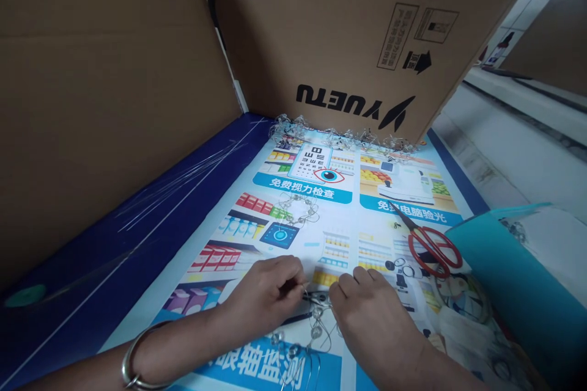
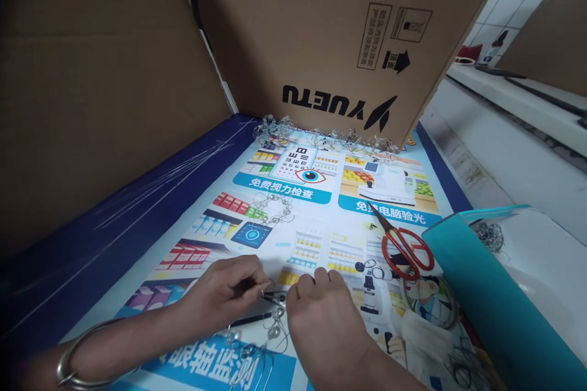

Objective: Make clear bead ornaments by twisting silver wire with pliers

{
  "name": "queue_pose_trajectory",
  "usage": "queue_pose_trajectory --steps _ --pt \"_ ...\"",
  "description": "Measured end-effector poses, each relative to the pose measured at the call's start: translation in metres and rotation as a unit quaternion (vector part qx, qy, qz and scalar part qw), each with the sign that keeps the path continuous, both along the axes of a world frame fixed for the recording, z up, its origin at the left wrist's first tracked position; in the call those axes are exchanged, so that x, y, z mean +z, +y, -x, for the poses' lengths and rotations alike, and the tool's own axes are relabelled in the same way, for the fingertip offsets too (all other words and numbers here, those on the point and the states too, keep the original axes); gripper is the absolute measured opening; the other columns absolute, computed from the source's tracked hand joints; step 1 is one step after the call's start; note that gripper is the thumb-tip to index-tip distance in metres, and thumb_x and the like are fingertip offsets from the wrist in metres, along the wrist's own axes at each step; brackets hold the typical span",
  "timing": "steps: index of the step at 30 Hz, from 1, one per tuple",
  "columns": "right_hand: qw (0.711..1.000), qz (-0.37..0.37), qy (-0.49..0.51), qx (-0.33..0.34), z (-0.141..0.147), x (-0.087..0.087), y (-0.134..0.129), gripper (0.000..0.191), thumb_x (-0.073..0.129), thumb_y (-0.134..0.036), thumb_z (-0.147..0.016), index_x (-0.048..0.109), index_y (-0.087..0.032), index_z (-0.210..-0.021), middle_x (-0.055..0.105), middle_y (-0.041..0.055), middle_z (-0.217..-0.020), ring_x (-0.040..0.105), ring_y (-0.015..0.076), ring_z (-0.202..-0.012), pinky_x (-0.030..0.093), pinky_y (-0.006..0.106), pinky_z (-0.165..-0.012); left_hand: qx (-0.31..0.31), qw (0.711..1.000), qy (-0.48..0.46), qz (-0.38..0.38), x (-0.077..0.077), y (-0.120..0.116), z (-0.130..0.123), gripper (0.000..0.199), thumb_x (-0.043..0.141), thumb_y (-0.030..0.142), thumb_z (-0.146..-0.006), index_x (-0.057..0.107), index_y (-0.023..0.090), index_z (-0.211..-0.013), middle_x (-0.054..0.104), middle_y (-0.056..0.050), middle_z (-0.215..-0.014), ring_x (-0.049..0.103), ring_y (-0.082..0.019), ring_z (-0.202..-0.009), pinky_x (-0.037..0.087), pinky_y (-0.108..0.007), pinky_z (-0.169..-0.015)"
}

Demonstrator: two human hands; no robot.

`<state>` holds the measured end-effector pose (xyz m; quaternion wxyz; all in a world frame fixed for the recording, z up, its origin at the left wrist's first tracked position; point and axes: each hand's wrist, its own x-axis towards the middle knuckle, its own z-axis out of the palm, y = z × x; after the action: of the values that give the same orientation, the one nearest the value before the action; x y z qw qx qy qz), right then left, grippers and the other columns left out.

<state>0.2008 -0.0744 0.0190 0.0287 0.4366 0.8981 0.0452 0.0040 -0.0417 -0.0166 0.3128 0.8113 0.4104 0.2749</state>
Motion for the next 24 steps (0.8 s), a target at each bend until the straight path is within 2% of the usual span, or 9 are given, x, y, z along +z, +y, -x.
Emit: queue_pose_trajectory --steps 15,24 --pt "0.999 0.038 -0.029 -0.016 0.007 0.005 -0.005 0.008 0.059 -0.008 -0.072 0.056 -0.014 -0.076 0.057 0.0071 -0.070 0.051 0.0218 -0.064 0.031 0.033 -0.054 -0.020 0.999 0.001 0.043 0.007 0.002 0.002 0.017 0.046 0.000 -0.065 0.050 0.017 -0.067 0.051 0.005 -0.063 0.045 -0.008 -0.057 0.031 -0.018 -0.053" --pt "0.999 0.034 -0.027 -0.017 0.005 0.008 -0.006 0.010 0.058 -0.006 -0.072 0.056 -0.014 -0.077 0.057 0.0069 -0.069 0.051 0.0214 -0.063 0.033 0.033 -0.053 -0.173 0.984 -0.002 0.049 0.023 0.018 0.017 0.014 0.048 0.010 -0.082 0.055 0.017 -0.073 0.055 0.002 -0.068 0.051 -0.009 -0.064 0.036 -0.019 -0.058"
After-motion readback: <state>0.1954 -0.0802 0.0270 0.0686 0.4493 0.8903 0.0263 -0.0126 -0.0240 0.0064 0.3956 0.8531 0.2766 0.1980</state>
